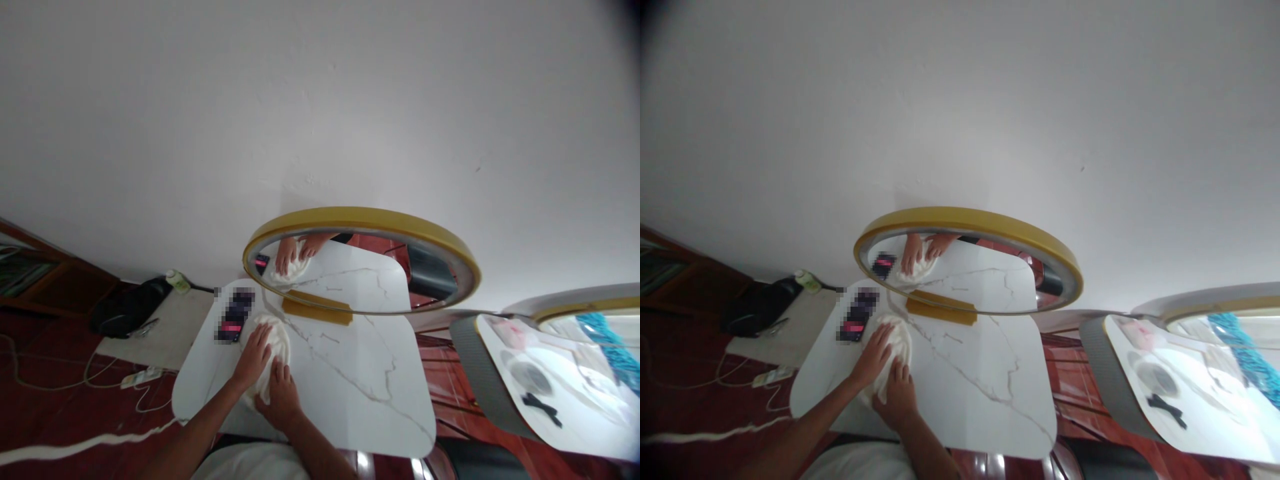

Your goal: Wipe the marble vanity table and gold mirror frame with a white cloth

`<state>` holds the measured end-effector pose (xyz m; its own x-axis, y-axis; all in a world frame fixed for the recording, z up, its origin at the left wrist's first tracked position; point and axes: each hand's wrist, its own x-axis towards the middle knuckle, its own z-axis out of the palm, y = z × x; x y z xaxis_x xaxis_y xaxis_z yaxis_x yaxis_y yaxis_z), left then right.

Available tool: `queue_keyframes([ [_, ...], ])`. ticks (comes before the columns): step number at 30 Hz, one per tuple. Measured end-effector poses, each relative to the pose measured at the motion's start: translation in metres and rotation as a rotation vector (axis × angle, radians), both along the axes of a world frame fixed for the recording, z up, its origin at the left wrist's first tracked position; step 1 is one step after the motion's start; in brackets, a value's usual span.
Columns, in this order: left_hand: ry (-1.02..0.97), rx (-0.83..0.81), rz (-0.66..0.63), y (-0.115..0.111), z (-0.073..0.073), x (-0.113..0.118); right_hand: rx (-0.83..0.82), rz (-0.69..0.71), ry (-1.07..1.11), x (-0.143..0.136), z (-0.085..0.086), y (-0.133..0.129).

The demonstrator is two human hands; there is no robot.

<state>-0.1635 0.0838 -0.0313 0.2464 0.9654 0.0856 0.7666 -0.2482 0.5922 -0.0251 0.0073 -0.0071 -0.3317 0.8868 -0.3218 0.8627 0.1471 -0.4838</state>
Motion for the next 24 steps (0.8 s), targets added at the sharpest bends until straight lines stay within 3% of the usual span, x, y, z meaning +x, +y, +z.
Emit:
queue_keyframes([
  [5, 0.006, -0.002, -0.021, 0.015, 0.002, -0.002, -0.018, -0.026, -0.010, -0.011, 0.000, 0.014],
  [17, 0.045, -0.016, -0.040, 0.079, 0.000, -0.009, -0.005, -0.103, -0.051, -0.037, 0.006, 0.069],
  [24, 0.063, -0.009, -0.047, 0.085, 0.001, -0.010, 0.001, -0.132, -0.060, -0.038, 0.003, 0.073],
])
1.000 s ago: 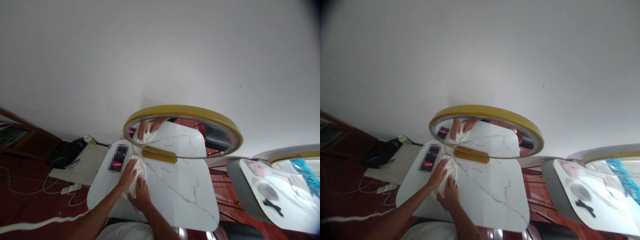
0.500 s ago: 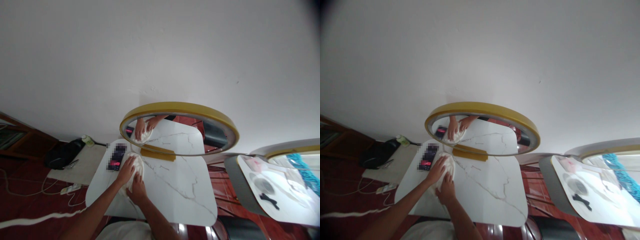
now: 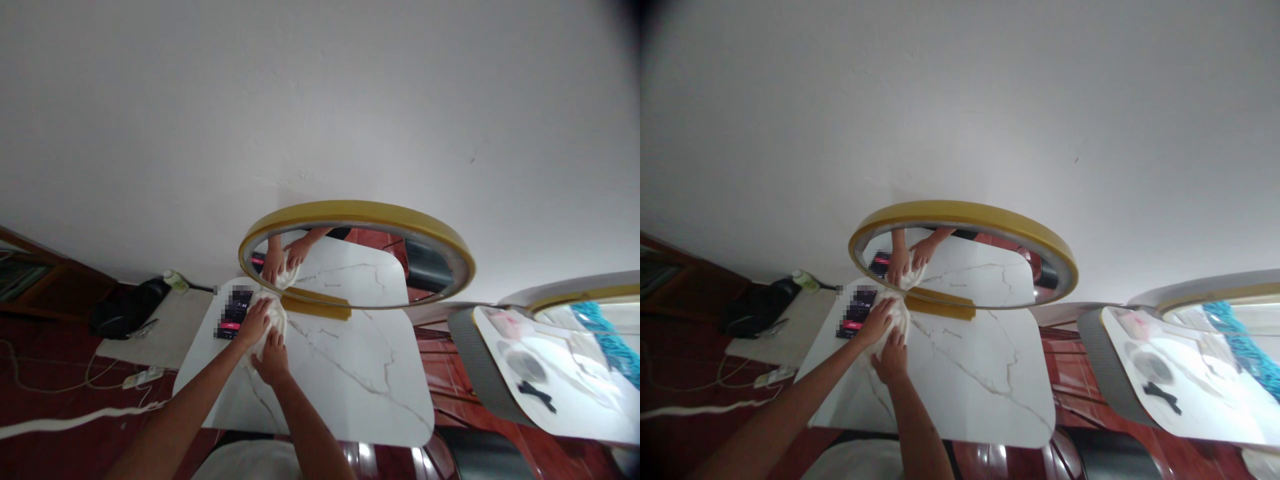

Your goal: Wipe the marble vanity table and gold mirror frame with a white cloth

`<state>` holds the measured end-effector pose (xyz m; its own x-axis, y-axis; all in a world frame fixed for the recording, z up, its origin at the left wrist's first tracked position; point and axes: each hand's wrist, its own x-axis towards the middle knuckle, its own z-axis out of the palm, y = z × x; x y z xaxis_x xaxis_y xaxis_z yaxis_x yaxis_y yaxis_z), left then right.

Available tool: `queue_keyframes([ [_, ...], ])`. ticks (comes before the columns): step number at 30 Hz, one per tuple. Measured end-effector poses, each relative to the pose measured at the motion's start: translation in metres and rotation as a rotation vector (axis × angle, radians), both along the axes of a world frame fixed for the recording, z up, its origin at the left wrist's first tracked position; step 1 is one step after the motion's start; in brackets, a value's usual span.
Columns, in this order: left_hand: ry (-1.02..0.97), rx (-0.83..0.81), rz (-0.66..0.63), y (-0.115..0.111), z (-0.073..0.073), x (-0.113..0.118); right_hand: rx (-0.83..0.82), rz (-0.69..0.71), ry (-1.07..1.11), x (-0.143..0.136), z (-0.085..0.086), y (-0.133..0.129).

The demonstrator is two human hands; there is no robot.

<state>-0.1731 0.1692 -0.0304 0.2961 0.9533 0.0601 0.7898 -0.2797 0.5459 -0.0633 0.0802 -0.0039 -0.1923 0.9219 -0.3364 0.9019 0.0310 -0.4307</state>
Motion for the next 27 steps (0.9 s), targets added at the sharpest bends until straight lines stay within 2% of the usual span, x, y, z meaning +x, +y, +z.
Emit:
queue_keyframes([
  [5, 0.019, -0.007, 0.021, -0.006, 0.002, 0.002, 0.029, -0.001, -0.001, 0.012, 0.006, -0.007],
  [9, 0.033, -0.007, 0.041, -0.023, 0.009, 0.006, 0.058, 0.035, -0.018, 0.026, 0.007, -0.021],
  [13, 0.065, -0.010, 0.038, -0.057, 0.018, 0.012, 0.088, 0.067, -0.004, 0.051, 0.009, -0.050],
  [19, 0.104, 0.004, 0.021, -0.120, 0.022, 0.027, 0.052, 0.144, 0.011, 0.110, 0.019, -0.096],
  [24, 0.098, 0.048, 0.000, -0.165, 0.024, 0.037, -0.001, 0.173, 0.016, 0.151, 0.034, -0.105],
  [27, 0.075, 0.041, -0.110, -0.180, 0.030, 0.042, 0.014, 0.184, 0.039, 0.161, 0.044, -0.102],
])
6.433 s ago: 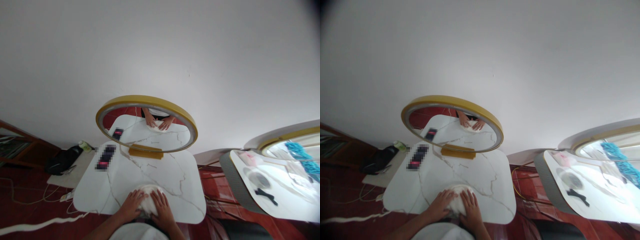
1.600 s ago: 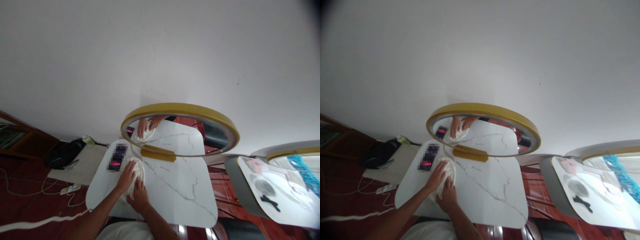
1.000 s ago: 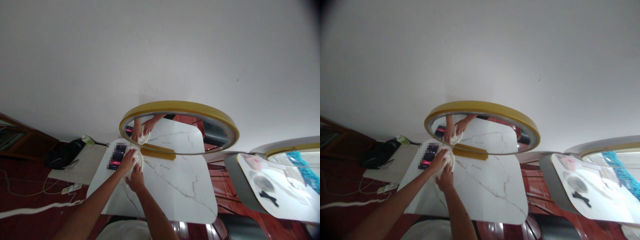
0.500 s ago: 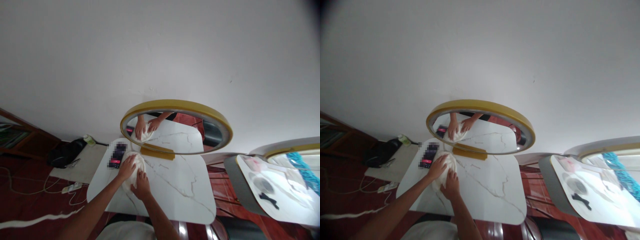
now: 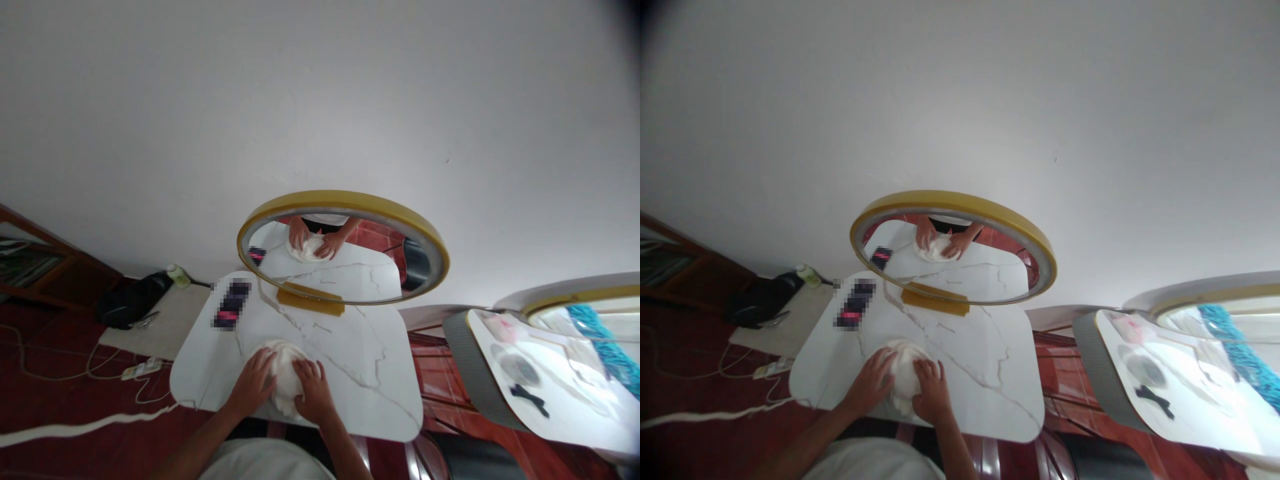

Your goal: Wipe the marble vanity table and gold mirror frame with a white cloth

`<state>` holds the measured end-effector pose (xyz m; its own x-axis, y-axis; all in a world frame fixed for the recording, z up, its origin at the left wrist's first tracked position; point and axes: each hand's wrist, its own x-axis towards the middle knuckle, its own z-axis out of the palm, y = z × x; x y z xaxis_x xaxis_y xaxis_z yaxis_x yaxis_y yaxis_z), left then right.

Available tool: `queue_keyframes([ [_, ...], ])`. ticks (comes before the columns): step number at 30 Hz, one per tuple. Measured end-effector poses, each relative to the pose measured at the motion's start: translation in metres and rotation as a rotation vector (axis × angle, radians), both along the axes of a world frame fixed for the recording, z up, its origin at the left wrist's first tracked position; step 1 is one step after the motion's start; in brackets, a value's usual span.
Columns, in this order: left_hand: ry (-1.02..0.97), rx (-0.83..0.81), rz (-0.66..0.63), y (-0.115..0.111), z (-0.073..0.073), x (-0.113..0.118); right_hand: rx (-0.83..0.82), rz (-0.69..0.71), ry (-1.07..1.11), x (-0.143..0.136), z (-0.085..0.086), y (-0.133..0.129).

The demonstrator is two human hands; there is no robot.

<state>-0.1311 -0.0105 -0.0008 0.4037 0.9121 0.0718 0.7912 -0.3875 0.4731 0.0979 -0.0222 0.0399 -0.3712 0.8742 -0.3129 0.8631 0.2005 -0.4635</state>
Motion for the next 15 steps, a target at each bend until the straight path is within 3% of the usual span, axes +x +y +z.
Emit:
queue_keyframes([
  [4, -0.030, -0.081, -0.216, -0.004, 0.013, 0.005, 0.040, 0.096, 0.053, 0.001, 0.002, -0.001],
  [9, -0.043, -0.109, -0.187, 0.000, 0.020, 0.003, 0.011, 0.108, 0.029, -0.014, -0.017, -0.006],
  [15, 0.021, -0.031, -0.067, -0.006, 0.011, -0.024, 0.046, 0.177, 0.042, -0.045, -0.028, 0.011],
])
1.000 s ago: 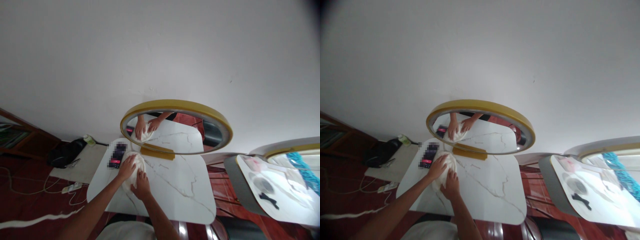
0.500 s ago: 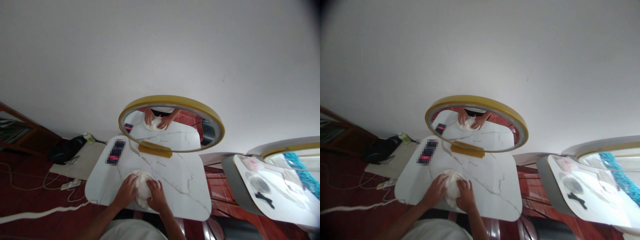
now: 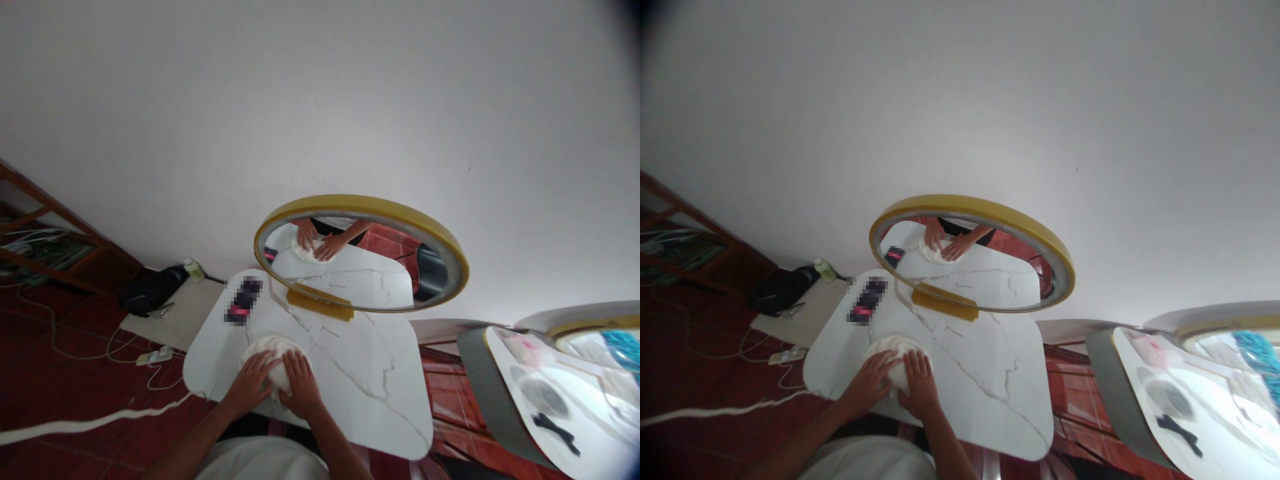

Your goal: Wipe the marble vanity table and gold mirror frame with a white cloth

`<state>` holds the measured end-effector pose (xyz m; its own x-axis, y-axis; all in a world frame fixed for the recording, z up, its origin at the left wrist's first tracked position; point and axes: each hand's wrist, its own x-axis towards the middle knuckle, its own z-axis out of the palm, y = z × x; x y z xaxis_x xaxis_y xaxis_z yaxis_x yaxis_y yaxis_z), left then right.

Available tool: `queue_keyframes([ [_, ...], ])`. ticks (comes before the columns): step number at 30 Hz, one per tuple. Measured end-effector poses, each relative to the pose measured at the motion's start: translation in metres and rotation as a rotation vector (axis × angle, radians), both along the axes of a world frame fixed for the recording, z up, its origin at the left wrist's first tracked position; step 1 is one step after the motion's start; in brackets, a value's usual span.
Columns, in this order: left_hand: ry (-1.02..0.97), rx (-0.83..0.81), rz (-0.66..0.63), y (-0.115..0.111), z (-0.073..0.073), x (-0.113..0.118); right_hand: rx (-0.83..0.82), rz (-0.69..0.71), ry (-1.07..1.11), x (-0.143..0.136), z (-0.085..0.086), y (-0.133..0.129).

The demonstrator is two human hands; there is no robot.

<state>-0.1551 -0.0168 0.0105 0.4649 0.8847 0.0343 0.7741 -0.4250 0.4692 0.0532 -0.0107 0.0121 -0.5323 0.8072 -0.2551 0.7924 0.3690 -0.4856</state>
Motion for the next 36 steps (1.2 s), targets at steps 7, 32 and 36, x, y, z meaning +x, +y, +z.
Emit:
queue_keyframes([
  [7, 0.141, 0.112, 0.181, -0.009, -0.016, -0.064, 0.064, 0.179, 0.068, -0.065, 0.006, 0.027],
  [32, 0.234, 0.191, 0.369, -0.031, -0.030, -0.139, 0.056, 0.285, 0.087, -0.157, -0.001, 0.037],
  [36, 0.270, 0.187, 0.384, -0.049, -0.034, -0.131, 0.065, 0.302, 0.097, -0.149, -0.002, 0.023],
])
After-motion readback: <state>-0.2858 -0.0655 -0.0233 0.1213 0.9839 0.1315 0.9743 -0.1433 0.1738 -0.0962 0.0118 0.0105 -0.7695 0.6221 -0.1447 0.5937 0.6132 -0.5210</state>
